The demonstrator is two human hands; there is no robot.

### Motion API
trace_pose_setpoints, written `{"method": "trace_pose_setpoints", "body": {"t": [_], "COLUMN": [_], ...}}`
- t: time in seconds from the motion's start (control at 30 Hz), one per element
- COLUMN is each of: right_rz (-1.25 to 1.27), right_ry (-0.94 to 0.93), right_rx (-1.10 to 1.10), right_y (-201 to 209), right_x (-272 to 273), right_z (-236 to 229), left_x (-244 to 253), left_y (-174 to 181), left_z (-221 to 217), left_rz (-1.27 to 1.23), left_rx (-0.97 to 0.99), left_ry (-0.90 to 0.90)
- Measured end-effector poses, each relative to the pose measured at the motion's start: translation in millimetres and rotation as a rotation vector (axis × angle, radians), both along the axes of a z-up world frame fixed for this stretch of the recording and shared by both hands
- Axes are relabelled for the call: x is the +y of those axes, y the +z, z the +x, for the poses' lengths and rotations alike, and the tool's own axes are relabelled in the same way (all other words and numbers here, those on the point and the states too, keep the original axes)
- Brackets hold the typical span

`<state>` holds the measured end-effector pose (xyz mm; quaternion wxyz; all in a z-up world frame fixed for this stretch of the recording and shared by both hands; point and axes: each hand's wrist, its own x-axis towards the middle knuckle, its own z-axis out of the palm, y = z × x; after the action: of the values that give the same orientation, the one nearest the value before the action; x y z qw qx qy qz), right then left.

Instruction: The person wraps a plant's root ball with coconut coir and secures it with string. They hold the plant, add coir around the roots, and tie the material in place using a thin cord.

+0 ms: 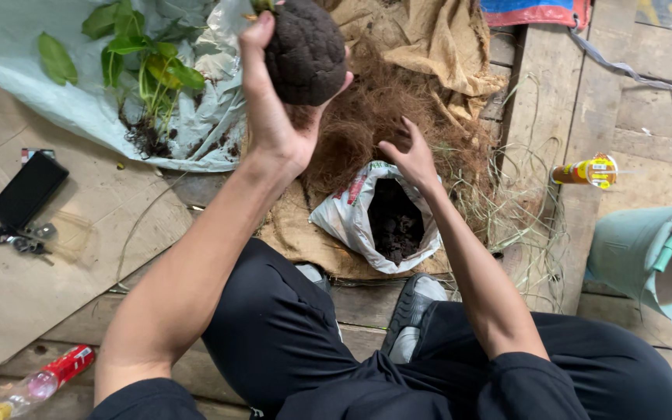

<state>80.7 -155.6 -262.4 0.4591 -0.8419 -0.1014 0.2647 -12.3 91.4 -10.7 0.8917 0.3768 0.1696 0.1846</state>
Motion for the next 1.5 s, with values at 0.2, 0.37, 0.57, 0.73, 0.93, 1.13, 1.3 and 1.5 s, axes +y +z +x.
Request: {"method": "trace_pose_setpoints", "body": {"t": [0.2, 0.37, 0.57, 0.73, 0.93, 1.13, 1.3, 1.5], "right_rz": [-0.156, -0.574, -0.360, 0.137, -0.149, -0.269, 0.045, 0.331], "right_ry": [0.399, 0.480, 0.694, 0.326, 0.147, 0.059, 0.043, -0.100], "right_rx": [-0.810, -0.395, -0.358, -0.420, -0.472, -0.589, -0.240, 0.286], "right_y": [7.3, 31.1, 84.3, 143.7, 154.7, 128.7, 124.3, 102.6], "right_x": [34.7, 95.8, 89.0, 54.8, 0.7, -48.4, -71.8, -85.0], "right_z": [-9.3, -10.9, 31.9, 79.5, 126.6, 145.2, 153.9, 157.3], "left_x": [-9.7, -22.9, -36.4, -48.3, -55.5, -61.1, -75.0, -85.3], "left_y": [0.8, -6.7, -25.5, -23.5, -22.4, -35.4, -41.5, -46.9], "left_z": [1.5, 12.8, 39.5, 41.2, 47.7, 65.4, 70.3, 74.5], "left_rz": [-0.012, 0.030, 0.113, 0.043, 0.041, 0.117, 0.080, 0.066], "left_rx": [-0.016, -0.047, -0.122, -0.093, -0.126, -0.114, -0.012, 0.052], "left_ry": [-0.023, -0.020, 0.041, -0.019, -0.075, -0.050, -0.118, -0.184]}}
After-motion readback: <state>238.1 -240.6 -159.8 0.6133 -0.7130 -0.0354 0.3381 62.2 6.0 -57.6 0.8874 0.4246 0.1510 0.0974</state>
